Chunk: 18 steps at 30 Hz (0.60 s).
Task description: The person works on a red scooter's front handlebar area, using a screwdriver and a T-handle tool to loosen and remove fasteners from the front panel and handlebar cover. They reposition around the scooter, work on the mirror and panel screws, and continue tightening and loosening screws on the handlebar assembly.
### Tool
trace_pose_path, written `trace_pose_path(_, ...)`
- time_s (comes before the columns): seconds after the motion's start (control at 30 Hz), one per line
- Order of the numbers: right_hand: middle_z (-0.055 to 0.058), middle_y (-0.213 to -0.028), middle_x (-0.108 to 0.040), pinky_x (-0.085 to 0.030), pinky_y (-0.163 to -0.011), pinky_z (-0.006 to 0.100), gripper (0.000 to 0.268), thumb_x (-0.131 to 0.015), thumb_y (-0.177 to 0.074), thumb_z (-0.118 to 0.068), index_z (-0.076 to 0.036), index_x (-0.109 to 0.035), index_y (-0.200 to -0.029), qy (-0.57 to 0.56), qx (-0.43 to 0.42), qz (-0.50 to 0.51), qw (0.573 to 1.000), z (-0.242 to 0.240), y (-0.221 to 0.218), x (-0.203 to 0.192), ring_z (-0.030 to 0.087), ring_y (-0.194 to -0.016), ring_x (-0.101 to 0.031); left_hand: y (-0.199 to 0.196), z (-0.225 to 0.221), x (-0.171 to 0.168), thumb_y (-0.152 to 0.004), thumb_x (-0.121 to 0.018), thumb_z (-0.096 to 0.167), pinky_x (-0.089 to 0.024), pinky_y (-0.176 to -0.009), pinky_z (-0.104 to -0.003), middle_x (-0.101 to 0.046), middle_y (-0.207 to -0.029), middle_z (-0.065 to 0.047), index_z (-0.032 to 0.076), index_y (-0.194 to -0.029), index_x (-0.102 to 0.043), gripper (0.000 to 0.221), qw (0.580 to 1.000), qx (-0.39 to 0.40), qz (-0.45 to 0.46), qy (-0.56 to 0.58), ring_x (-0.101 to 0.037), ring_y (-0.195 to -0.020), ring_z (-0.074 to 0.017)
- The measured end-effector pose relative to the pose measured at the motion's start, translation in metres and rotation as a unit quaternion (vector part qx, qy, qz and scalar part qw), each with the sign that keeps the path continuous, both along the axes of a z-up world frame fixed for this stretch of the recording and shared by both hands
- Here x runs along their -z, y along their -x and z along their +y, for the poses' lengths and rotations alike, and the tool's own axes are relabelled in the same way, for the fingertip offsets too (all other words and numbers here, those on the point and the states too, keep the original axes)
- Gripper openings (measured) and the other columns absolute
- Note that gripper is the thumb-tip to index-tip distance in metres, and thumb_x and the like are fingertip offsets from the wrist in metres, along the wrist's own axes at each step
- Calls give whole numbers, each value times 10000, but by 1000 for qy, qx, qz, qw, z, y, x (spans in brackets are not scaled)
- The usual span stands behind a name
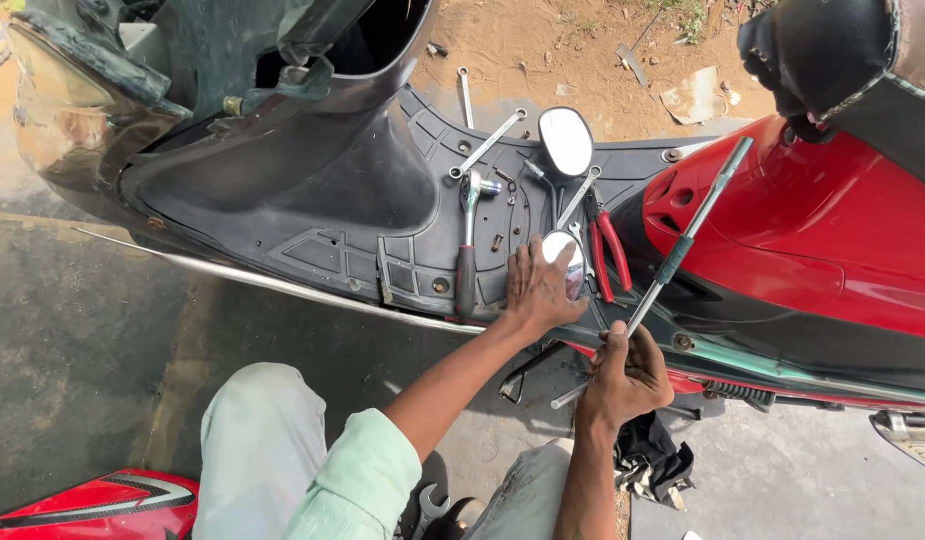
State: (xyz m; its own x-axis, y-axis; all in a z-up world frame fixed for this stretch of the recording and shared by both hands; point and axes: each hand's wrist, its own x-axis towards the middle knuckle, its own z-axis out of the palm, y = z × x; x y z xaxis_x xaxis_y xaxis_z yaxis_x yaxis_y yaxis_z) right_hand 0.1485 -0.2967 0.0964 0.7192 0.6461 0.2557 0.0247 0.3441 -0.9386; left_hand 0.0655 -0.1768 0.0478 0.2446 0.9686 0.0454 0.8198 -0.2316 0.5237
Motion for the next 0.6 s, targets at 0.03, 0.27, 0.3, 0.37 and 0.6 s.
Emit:
trace_pose_path(0.03,94,-769,-688,-435,-499,192,194,-745,-986,-52,110,-706,-1086,4,1,-1,1000,-3,-1,1,70,-563,-572,5,-3,4,-648,-820,480,-427,-1044,-528,-475,-1379,-277,161,-1540,-519,994,1000,1,-1,4,-492,-1202,-399)
trace_pose_path(0.27,81,-743,-708,-414,-488,183,214,-757,-952,-91,82,-731,-1073,111,-22,-36,993,7,-1,10,51,-551,-567,60,-1,-8,-799,-677,762,-390,-1001,-538,-483,-1352,-249,44,-1368,-605,919,988,-77,-20,-131,-479,-1191,-379)
trace_pose_path(0.3,81,-749,-717,-416,-499,180,222,-760,-948,-102,78,-737,-1074,126,-28,-39,991,8,0,14,46,-559,-567,66,0,-11,-793,-682,729,-384,-972,-543,-473,-1327,-258,29,-1341,-621,891,982,-112,10,-149,-477,-1166,-379)
trace_pose_path(0.37,82,-756,-724,-426,-502,181,228,-764,-941,-109,76,-739,-1072,128,-25,-41,991,11,7,15,47,-568,-576,70,28,-8,-884,-643,600,-391,-983,-533,-523,-1280,-228,43,-1265,-673,675,976,-135,-43,-165,-495,-1145,-371)
trace_pose_path(0.6,101,-743,-724,-471,-501,214,257,-768,-912,-132,91,-742,-1037,157,-86,-22,984,37,20,14,83,-582,-622,76,169,18,-922,-550,109,-551,-834,-503,-721,-1030,-223,62,-1013,-780,252,981,-7,-94,-167,-687,-940,-426)
